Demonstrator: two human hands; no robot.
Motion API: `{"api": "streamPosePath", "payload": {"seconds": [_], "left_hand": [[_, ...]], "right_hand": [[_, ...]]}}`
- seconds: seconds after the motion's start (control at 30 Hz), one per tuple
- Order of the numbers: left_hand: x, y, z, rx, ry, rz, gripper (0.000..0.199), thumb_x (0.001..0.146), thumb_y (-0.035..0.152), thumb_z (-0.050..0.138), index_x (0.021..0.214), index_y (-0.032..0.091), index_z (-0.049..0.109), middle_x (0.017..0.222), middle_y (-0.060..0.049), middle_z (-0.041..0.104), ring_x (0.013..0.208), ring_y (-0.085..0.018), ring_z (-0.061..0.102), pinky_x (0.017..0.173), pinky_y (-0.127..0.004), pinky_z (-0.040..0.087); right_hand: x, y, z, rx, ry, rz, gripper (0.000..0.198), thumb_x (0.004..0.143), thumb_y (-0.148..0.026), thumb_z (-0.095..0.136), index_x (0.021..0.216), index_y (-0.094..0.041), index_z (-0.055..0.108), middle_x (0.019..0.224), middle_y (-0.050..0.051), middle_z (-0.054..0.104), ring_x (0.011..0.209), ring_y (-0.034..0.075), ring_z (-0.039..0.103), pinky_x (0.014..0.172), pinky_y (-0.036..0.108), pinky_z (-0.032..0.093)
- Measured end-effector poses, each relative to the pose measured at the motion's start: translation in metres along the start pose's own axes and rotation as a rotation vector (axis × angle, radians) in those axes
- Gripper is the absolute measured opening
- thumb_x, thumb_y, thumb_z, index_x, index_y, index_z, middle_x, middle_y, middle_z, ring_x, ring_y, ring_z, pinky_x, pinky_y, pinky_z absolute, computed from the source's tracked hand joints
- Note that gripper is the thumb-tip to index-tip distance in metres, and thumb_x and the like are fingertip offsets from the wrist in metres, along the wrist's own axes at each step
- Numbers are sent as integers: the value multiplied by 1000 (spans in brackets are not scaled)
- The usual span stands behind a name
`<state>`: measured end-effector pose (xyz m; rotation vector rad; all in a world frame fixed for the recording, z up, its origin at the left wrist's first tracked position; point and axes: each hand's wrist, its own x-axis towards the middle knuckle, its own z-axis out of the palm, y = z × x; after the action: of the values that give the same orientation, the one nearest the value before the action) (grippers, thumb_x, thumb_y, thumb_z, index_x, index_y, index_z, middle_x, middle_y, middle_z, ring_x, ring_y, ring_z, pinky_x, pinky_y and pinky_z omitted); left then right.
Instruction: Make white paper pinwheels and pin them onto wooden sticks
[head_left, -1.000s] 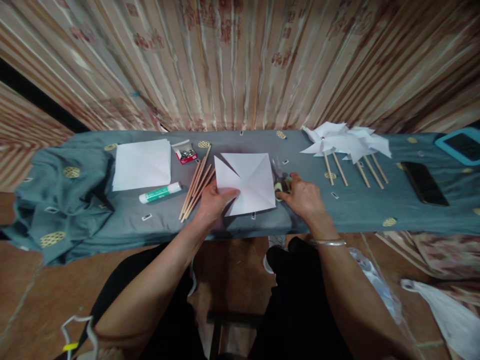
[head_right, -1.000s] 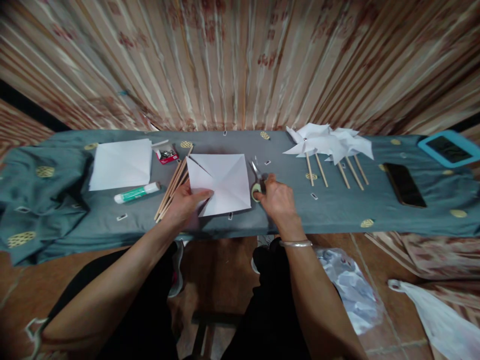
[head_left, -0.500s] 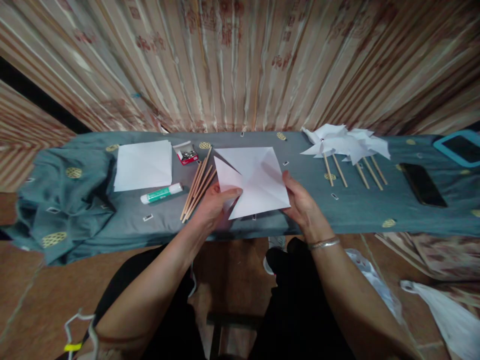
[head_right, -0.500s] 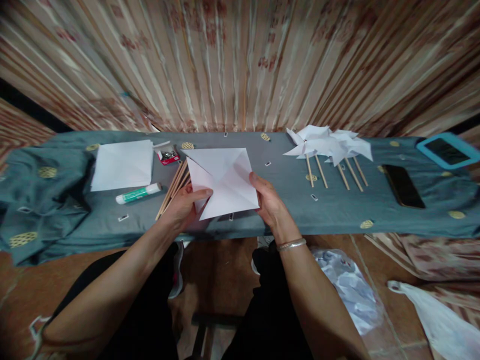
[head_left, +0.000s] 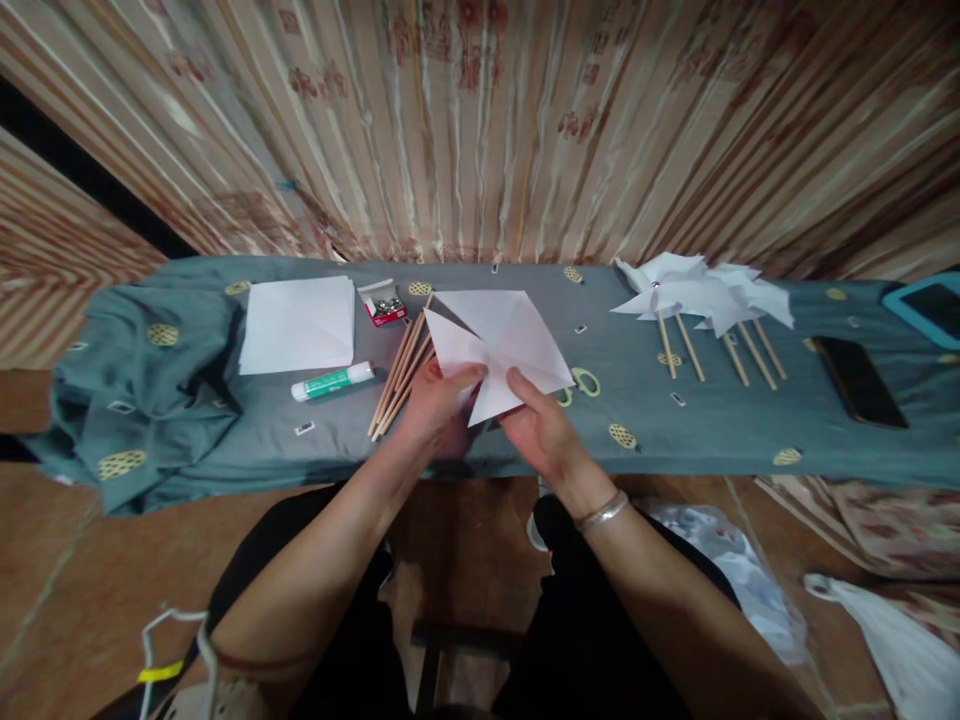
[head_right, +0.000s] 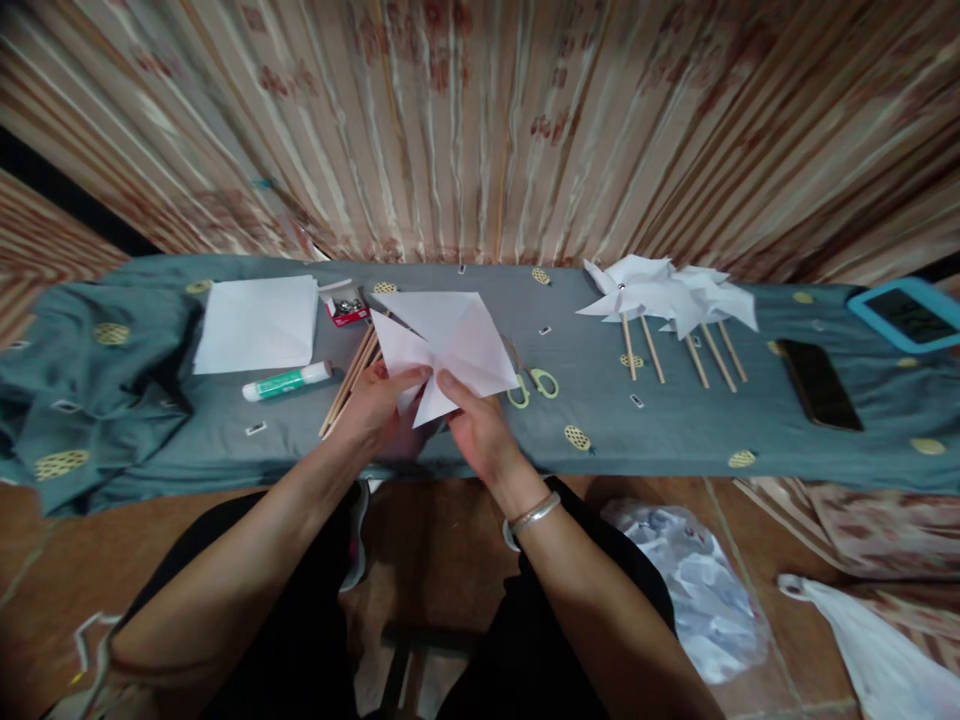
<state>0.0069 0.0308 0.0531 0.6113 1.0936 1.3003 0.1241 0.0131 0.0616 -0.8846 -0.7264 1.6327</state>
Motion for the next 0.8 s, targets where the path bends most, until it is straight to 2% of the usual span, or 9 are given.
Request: {"api": "streamPosePath", "payload": {"seconds": [0.17,0.33,0.5,0.8], "left_hand": [[3,-4,4,117,9,159,38,50,24,78,85,15,64,77,-2,72,68,-18,66,70,-31,53],[7,-1,7,178,18,241,38,51,26,79,84,14,63,81,-4,73,72,-19,67,71,-31,54],[9,0,11,152,57,260,38,48,25,79,81,14,63,76,-3,72,68,-18,66,67,-30,55],[9,-3,9,51,15,207,30,51,23,76,77,14,64,74,-4,72,66,-18,66,70,-33,54]], "right_hand": [[15,8,3,145,140,105,36,69,-21,72,105,-22,67,116,3,72,124,21,59,107,35,49],[27,7,4,242,199,137,38,68,-10,69,104,-23,67,112,0,74,119,19,63,108,33,48],[33,8,8,344,201,129,36,68,-5,67,99,-23,68,105,-2,77,112,17,66,108,33,47],[39,12,9,373,193,96,31,71,-2,64,96,-21,68,100,-2,77,106,16,69,108,34,48]]}}
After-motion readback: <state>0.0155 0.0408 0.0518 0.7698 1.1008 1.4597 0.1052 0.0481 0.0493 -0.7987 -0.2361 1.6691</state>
